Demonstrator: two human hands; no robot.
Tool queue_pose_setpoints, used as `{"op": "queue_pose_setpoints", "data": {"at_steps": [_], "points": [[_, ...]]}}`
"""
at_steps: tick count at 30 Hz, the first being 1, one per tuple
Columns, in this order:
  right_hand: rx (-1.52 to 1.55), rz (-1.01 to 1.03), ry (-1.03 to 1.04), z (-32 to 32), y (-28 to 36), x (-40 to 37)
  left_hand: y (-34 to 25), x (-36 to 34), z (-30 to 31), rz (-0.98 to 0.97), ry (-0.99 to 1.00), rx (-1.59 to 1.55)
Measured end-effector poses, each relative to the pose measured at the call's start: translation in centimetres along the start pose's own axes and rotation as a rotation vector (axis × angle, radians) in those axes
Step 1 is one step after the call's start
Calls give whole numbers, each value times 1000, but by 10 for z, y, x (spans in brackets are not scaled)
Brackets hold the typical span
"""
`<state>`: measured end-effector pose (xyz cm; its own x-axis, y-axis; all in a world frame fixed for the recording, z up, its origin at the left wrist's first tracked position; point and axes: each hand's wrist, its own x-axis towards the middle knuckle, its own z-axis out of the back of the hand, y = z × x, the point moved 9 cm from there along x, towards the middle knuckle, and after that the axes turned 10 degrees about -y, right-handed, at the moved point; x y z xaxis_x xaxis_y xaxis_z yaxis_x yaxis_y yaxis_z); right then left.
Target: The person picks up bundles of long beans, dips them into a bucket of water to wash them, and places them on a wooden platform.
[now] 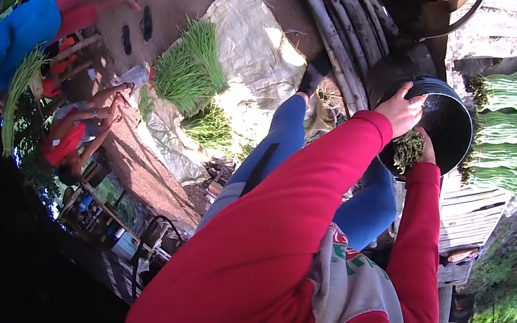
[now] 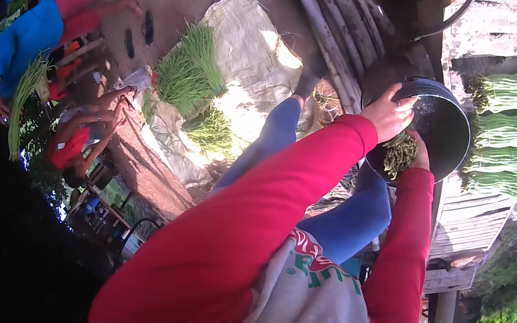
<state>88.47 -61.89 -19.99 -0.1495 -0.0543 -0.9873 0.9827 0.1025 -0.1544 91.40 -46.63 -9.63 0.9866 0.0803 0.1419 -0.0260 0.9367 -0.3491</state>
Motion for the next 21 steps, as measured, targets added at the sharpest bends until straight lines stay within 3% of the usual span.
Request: {"op": "queue_pose_setpoints", "data": {"at_steps": [2, 3, 4, 5, 6, 8, 10, 14, 16, 18, 19, 21], "points": [[-168, -61, -53, 31, -8, -35, -1, -2, -6, -13, 45, 5], [-125, 74, -49, 21, -16, -100, -3, -4, -7, -18, 58, 7], [-43, 48, -133, 36, -31, -143, -3, -3, -6, -14, 59, -8], [-57, 42, -77, 56, -44, -173, -2, -2, -4, -10, 60, -23], [50, 147, -70, 53, -54, -219, 0, -1, -1, -5, 62, -38], [-126, 265, -122, 72, -61, -287, 1, -1, 2, 23, 8, -53], [-98, 320, -52, 64, -65, -321, 0, 1, 17, 6, -35, -20], [-87, 255, -59, 50, -41, -255, 0, -2, 2, 23, -26, -35], [13, 121, -87, 22, -19, -170, 2, -2, -2, 28, 77, -91], [-19, 143, 76, 19, 15, -54, 4, -2, -1, 66, 43, -132], [37, -1, 89, -15, 14, -43, 3, -4, -2, 73, 42, -134], [-97, -23, 53, -22, 18, -30, 3, -3, -2, 41, 25, -109]]}}
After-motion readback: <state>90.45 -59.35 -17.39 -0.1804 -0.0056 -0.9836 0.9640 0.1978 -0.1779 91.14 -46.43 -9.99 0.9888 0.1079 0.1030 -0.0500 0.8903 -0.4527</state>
